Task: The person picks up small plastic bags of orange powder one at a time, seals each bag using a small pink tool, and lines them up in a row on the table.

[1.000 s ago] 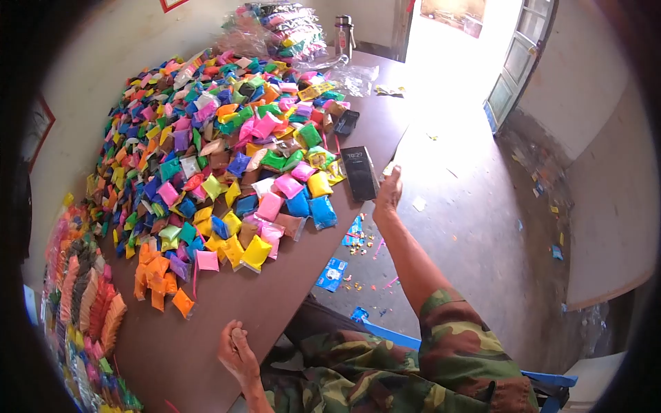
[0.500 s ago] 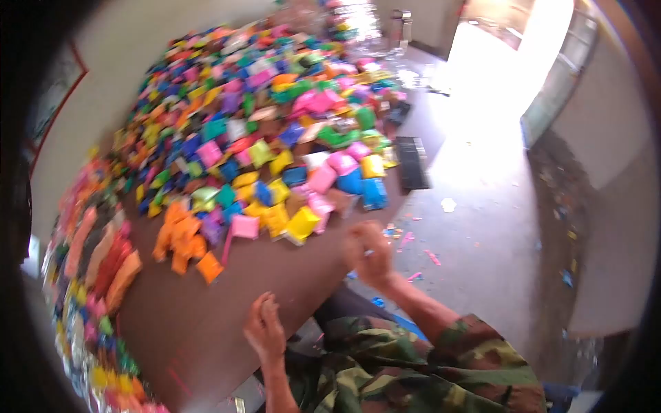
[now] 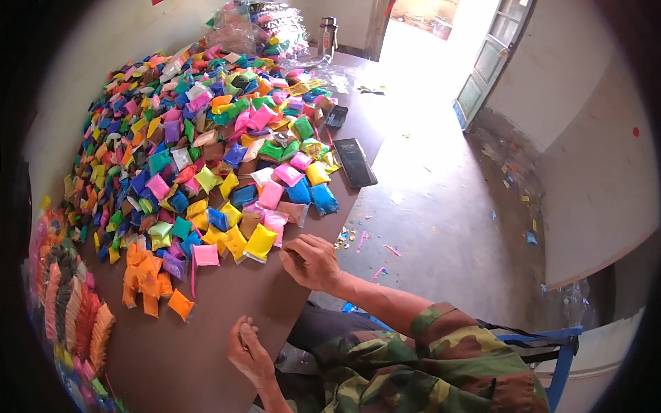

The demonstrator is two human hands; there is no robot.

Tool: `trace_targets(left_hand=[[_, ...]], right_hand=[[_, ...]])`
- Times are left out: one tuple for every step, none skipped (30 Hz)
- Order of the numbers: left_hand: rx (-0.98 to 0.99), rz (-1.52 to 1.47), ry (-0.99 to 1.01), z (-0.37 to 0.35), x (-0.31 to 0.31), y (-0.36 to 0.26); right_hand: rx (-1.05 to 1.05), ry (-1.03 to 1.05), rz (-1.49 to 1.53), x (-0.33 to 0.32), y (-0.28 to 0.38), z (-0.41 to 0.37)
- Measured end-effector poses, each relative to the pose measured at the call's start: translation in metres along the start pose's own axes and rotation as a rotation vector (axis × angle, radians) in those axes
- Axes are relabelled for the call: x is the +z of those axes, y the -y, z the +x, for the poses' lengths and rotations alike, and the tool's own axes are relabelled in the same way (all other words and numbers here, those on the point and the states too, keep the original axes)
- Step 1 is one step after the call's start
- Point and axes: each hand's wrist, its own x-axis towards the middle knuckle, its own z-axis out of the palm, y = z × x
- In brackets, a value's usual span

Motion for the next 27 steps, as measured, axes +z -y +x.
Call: trace_targets(left_hand=[[0.006,0.009,0.006,0.0,0.0,0.001],[-0.001,-0.01,0.002,-0.001,0.001,0.0],[-0.006,-0.026,-0.005,-0.002,0.002,-0.001],[-0.008,-0.043,-0.015,-0.002,0.001,-0.003],[0.013,-0.04,-0.013,-0.001,0.001,-0.003],[0.033,-0.038,-0.013,-0.001,0.001,-0.002],[0.054,-0.035,-0.013,-0.001,0.001,-0.002],[0.068,-0.012,-0.002,0.0,0.0,-0.001],[0.08,0.011,0.008,-0.001,-0.002,0.0],[0.091,0.035,0.017,-0.002,-0.004,0.001],[0.09,0.045,0.02,-0.006,-0.007,0.0],[0.089,0.054,0.021,-0.01,-0.009,-0.002],[0.089,0.062,0.02,-0.013,-0.011,-0.004],[0.089,0.066,-0.002,-0.019,-0.015,-0.005],[0.088,0.073,-0.022,-0.027,-0.021,-0.007],[0.083,0.082,-0.041,-0.036,-0.027,-0.008],[0.078,0.092,-0.087,-0.044,-0.034,-0.01],[0.074,0.102,-0.132,-0.052,-0.04,-0.012],[0.071,0.114,-0.171,-0.06,-0.045,-0.011],[0.07,0.157,-0.197,-0.068,-0.052,-0.003],[0.07,0.198,-0.224,-0.076,-0.061,0.008],[0.069,0.237,-0.252,-0.082,-0.068,0.016],[0.012,0.266,-0.269,-0.089,-0.079,0.02],[-0.01,0.341,-0.306,-0.093,-0.089,0.021],[-0.034,0.416,-0.342,-0.095,-0.1,0.021],[-0.057,0.492,-0.376,-0.096,-0.109,0.024],[-0.01,0.572,-0.42,-0.094,-0.118,0.033]], right_hand=[[0.013,0.002,-0.011,-0.001,0.0,0.001],[0.026,0.004,-0.019,0.0,0.0,0.0],[0.038,0.004,-0.024,0.001,0.0,-0.002],[0.042,-0.006,-0.024,0.003,0.0,-0.004],[0.043,-0.018,-0.023,0.004,-0.002,-0.005],[0.042,-0.029,-0.022,0.005,-0.002,-0.005],[0.052,-0.028,-0.03,0.006,-0.002,-0.005],[0.061,-0.025,-0.038,0.005,-0.001,-0.006],[0.07,-0.02,-0.044,0.005,-0.001,-0.006],[0.064,-0.025,-0.039,0.005,-0.001,-0.006],[0.059,-0.029,-0.034,0.004,0.0,-0.006],[0.051,-0.032,-0.028,0.004,-0.001,-0.006],[0.05,-0.025,-0.037,0.005,-0.003,-0.005],[0.052,-0.019,-0.046,0.005,-0.004,-0.005],[0.057,-0.011,-0.054,0.005,-0.003,-0.006],[0.058,-0.013,-0.051,0.005,-0.003,-0.007],[0.057,-0.015,-0.047,0.006,-0.003,-0.007],[0.056,-0.018,-0.045,0.006,-0.004,-0.006],[0.048,-0.021,-0.037,0.005,-0.004,-0.006],[0.042,-0.026,-0.03,0.005,-0.004,-0.007],[0.035,-0.032,-0.023,0.005,-0.005,-0.008],[0.04,-0.036,-0.027,0.005,-0.006,-0.009],[0.042,-0.042,-0.029,0.005,-0.006,-0.009],[0.044,-0.047,-0.029,0.007,-0.007,-0.008],[0.043,-0.047,-0.021,0.007,-0.007,-0.008],[0.044,-0.049,-0.014,0.007,-0.007,-0.009],[0.045,-0.052,-0.008,0.007,-0.008,-0.009]])
